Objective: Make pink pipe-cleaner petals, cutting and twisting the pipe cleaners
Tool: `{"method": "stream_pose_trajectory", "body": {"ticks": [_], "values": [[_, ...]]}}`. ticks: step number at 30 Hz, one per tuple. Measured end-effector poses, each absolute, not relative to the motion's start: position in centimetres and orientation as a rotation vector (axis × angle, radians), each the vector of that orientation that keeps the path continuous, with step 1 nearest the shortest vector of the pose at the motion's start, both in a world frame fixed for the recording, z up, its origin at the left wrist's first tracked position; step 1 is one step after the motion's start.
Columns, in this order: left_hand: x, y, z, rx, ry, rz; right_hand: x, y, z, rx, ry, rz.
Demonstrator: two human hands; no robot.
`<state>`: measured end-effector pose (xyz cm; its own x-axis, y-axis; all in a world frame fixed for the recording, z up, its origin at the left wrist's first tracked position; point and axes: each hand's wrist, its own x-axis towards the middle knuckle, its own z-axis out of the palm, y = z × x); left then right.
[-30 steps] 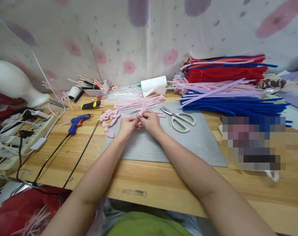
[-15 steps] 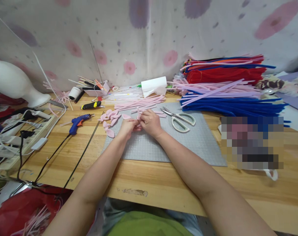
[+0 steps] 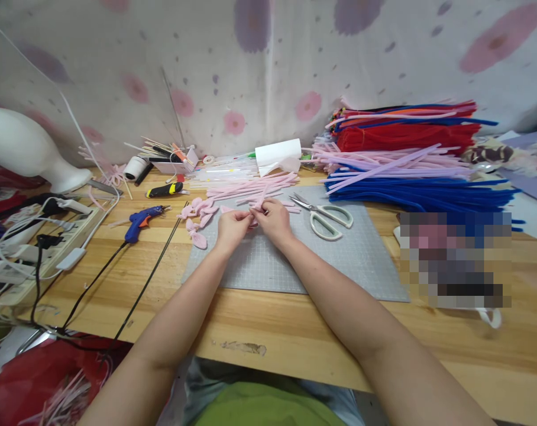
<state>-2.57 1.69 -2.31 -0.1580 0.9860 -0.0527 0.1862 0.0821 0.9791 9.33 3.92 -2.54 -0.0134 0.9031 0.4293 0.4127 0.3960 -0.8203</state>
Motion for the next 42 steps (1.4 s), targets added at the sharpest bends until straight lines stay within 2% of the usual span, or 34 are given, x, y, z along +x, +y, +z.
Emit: {"method": "stream_pose_trajectory", "body": {"ticks": [8, 17, 24, 31, 38, 42], "values": [[-2.8, 1.1, -1.1, 0.992, 1.34, 1.216, 9.9, 4.9, -3.5, -1.103, -1.567, 0.878], [-2.4, 0.8, -0.4, 0.869, 1.317, 1.082, 9.6, 4.5, -3.1, -1.08, -1.69, 0.835], [-2.2, 1.1, -0.3, 0.859, 1.355, 1.08, 9.6, 3.6, -2.2, -1.111, -1.749, 0.593], [-2.9, 0.8, -0.4, 0.948, 1.187, 0.89, 9.7, 4.5, -2.6, -1.084, -1.672, 0.902], [-2.2, 0.6, -1.5, 1.185, 1.407, 1.304, 9.5, 4.5, -3.2, -1.156, -1.385, 0.933], [-2.2, 0.7, -1.9, 1.338, 1.422, 1.345, 9.2, 4.6, -3.2, -1.066, -1.326, 1.051]]}}
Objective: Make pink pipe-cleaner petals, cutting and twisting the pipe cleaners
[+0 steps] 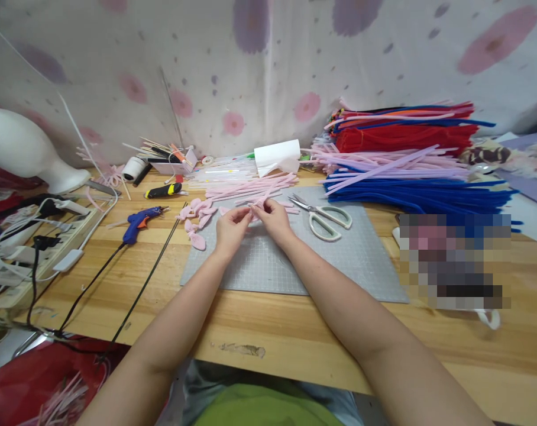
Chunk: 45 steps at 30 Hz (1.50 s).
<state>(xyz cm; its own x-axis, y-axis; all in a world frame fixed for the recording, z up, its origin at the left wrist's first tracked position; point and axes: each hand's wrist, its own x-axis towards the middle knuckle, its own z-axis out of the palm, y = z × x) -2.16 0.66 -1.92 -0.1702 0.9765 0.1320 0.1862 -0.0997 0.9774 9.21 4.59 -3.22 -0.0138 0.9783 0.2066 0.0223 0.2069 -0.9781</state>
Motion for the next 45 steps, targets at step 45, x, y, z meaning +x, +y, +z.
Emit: {"method": "stream_pose_trajectory", "body": {"ticks": [45], "values": [[-6.9, 2.5, -0.7, 1.514, 1.296, 1.313, 10.6, 3.9, -1.1, -1.169, -2.095, 0.832]]}}
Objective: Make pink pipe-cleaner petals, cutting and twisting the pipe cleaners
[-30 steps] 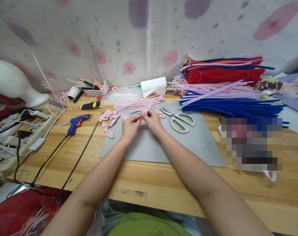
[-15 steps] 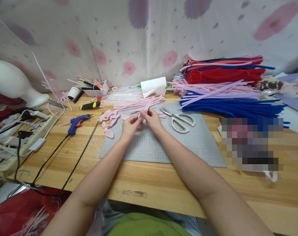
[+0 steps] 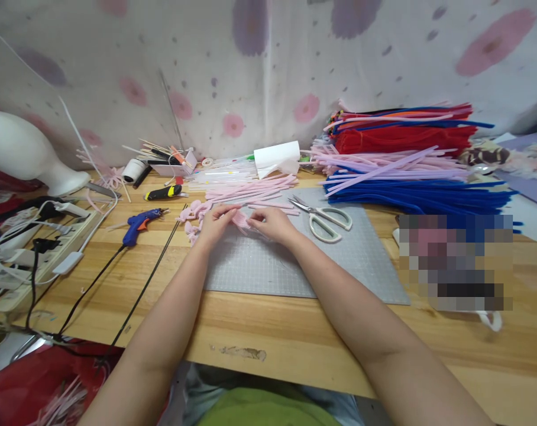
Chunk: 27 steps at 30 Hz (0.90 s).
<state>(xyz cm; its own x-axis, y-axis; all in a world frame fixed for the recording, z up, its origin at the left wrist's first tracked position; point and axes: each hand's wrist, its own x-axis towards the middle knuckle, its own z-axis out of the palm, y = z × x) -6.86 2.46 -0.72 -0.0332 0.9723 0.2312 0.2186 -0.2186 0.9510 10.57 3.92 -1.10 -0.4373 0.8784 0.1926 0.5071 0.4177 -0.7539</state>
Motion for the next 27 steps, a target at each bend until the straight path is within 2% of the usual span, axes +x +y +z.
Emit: {"method": "stream_pose_trajectory", "body": {"ticks": [4, 8, 14, 18, 23, 27], "values": [[-7.2, 2.7, -1.0, 1.129, 1.164, 1.328, 9.7, 3.8, -2.0, -1.249, -1.934, 0.969], [-6.9, 3.0, -1.8, 1.053, 1.165, 1.383, 9.7, 4.1, -2.8, -1.28, -1.822, 1.041], [-7.5, 3.2, -2.7, 1.353, 1.7, 1.568, 10.9, 5.0, -3.2, -1.391, -1.679, 0.932], [-7.7, 2.4, -2.7, 1.595, 2.032, 1.365, 11.4, 4.9, -2.9, -1.379, -1.825, 0.939], [-7.6, 1.5, -2.4, 1.462, 2.12, 1.148, 11.9, 4.3, -2.7, -1.227, -2.1, 0.614], [-7.2, 1.1, -2.0, 1.372, 2.115, 1.153, 11.3, 3.4, -2.5, -1.258, -2.134, 0.608]]}}
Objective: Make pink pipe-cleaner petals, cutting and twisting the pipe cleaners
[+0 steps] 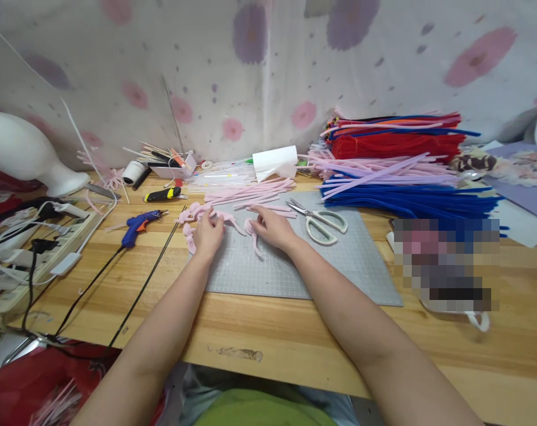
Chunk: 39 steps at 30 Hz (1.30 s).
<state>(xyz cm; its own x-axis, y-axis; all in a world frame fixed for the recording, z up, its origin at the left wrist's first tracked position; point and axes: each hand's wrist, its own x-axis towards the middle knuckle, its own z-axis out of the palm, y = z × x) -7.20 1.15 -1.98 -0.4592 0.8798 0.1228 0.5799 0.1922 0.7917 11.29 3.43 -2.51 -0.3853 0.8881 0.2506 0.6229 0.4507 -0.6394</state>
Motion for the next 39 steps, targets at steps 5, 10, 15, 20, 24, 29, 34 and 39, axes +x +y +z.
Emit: {"method": "stream_pose_trajectory", "body": {"ticks": [5, 10, 15, 20, 24, 29, 34, 39], "values": [[-5.4, 1.4, -2.2, 1.351, 2.001, 1.236, 8.6, 2.4, -2.1, -1.344, -2.015, 0.602], [-4.4, 1.4, -3.0, 1.233, 1.587, 1.442, 8.1, 3.0, -2.2, -1.413, -1.662, 0.509], [-2.8, 0.5, -2.9, 0.96, 1.248, 1.399, 9.7, 4.3, -2.7, -1.379, -1.548, 0.44], [-1.5, -0.1, -2.3, 0.786, 1.187, 1.332, 10.7, 4.6, -2.4, -1.27, -1.655, 0.493], [-2.4, 0.0, -1.6, 0.647, 1.075, 1.183, 11.2, 4.6, -2.6, -1.206, -1.747, 0.512], [-3.1, -0.3, -1.0, 0.676, 1.011, 1.007, 11.1, 3.8, -2.2, -1.159, -1.874, 0.486], [-2.6, -0.4, -1.4, 0.733, 1.086, 1.117, 10.2, 3.2, -1.6, -1.081, -1.822, 0.538], [-3.1, 0.0, -1.6, 0.688, 1.021, 1.191, 10.5, 4.6, -2.3, -1.17, -1.406, 0.86]]}}
